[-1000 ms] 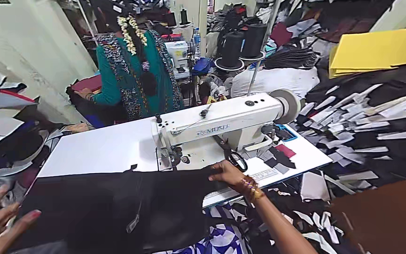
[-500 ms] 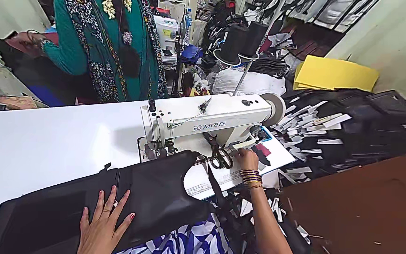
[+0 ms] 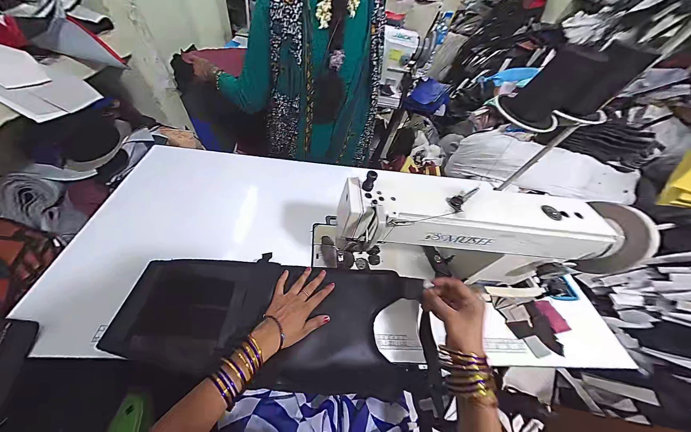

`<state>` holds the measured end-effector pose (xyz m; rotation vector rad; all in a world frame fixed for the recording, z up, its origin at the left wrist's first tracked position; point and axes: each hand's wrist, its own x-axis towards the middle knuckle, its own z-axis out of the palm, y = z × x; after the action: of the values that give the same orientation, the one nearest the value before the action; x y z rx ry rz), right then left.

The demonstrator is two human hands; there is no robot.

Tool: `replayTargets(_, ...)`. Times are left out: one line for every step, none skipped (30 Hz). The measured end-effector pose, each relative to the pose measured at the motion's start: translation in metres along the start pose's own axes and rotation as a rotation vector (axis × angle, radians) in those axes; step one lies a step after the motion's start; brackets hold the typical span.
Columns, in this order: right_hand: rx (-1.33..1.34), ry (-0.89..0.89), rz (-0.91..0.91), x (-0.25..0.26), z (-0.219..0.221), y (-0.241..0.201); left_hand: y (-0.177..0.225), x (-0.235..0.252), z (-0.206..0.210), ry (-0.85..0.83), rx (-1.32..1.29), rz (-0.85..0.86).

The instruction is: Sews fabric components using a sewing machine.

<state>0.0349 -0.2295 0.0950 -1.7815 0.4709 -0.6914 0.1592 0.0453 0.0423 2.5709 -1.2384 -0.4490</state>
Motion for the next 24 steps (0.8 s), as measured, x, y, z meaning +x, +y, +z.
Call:
replayTargets(0.031, -0.091, 0.012, 0.005, 0.023, -0.004, 0.003, -0.006, 0.001, -0.031, -0.005, -0.006)
replayTargets(0.003, -0.173, 0.010, 0.012, 0.046, -0.004, 0.006, -0.012, 0.004, -0.029, -0.013, -0.003)
replayTargets(-0.059, -0.239, 0.006, 0.019, 0.067, 0.001, 0.008, -0.020, 0.008, -0.006, -0.021, 0.002)
replayTargets(-0.165, -0.289, 0.005, 0.025, 0.086, 0.008, 0.011, -0.027, 0.013, 0.013, -0.025, 0.000)
replayTargets(-0.300, -0.325, 0.027, 0.029, 0.101, 0.014, 0.014, -0.034, 0.017, 0.036, -0.021, -0.006)
replayTargets(-0.429, -0.354, 0.046, 0.031, 0.112, 0.016, 0.016, -0.038, 0.018, 0.051, -0.017, -0.014)
replayTargets(-0.534, -0.373, 0.053, 0.031, 0.119, 0.016, 0.018, -0.041, 0.020, 0.055, -0.014, -0.024)
replayTargets(-0.597, -0.378, 0.046, 0.030, 0.123, 0.016, 0.018, -0.043, 0.022, 0.074, -0.014, -0.022)
replayTargets(-0.626, -0.374, 0.032, 0.029, 0.124, 0.016, 0.019, -0.043, 0.023, 0.088, -0.018, -0.018)
replayTargets(-0.635, -0.372, 0.018, 0.027, 0.124, 0.017, 0.018, -0.043, 0.023, 0.083, -0.024, -0.013)
replayTargets(-0.634, -0.378, 0.011, 0.025, 0.124, 0.018, 0.017, -0.044, 0.023, 0.080, -0.029, -0.005)
replayTargets(-0.624, -0.382, 0.002, 0.024, 0.123, 0.019, 0.016, -0.043, 0.022, 0.078, -0.032, 0.004)
replayTargets(-0.608, -0.383, -0.010, 0.024, 0.123, 0.020, 0.014, -0.041, 0.022, 0.088, -0.030, 0.013)
replayTargets(-0.591, -0.379, -0.029, 0.024, 0.122, 0.022, 0.013, -0.040, 0.022, 0.091, -0.034, 0.020)
replayTargets(-0.578, -0.373, -0.053, 0.023, 0.119, 0.024, 0.013, -0.039, 0.021, 0.087, -0.042, 0.024)
replayTargets(-0.581, -0.362, -0.084, 0.023, 0.114, 0.025, 0.012, -0.039, 0.020, 0.078, -0.052, 0.024)
replayTargets(-0.623, -0.352, -0.113, 0.022, 0.105, 0.025, 0.012, -0.039, 0.019, 0.067, -0.058, 0.021)
replayTargets(-0.701, -0.362, -0.121, 0.020, 0.091, 0.022, 0.012, -0.039, 0.018, 0.071, -0.060, 0.022)
replayTargets(-0.786, -0.403, -0.097, 0.019, 0.074, 0.016, 0.011, -0.039, 0.019, 0.085, -0.061, 0.024)
replayTargets(-0.858, -0.472, -0.045, 0.018, 0.056, 0.012, 0.011, -0.040, 0.019, 0.095, -0.063, 0.025)
replayTargets(-0.889, -0.556, 0.034, 0.016, 0.041, 0.009, 0.012, -0.040, 0.019, 0.105, -0.064, 0.028)
replayTargets(-0.849, -0.602, 0.078, 0.014, 0.028, 0.009, 0.012, -0.040, 0.020, 0.113, -0.060, 0.033)
replayTargets(-0.737, -0.573, 0.023, 0.013, 0.018, 0.016, 0.011, -0.039, 0.020, 0.128, -0.056, 0.040)
replayTargets(-0.583, -0.492, -0.054, 0.012, 0.013, 0.024, 0.010, -0.037, 0.020, 0.154, -0.056, 0.051)
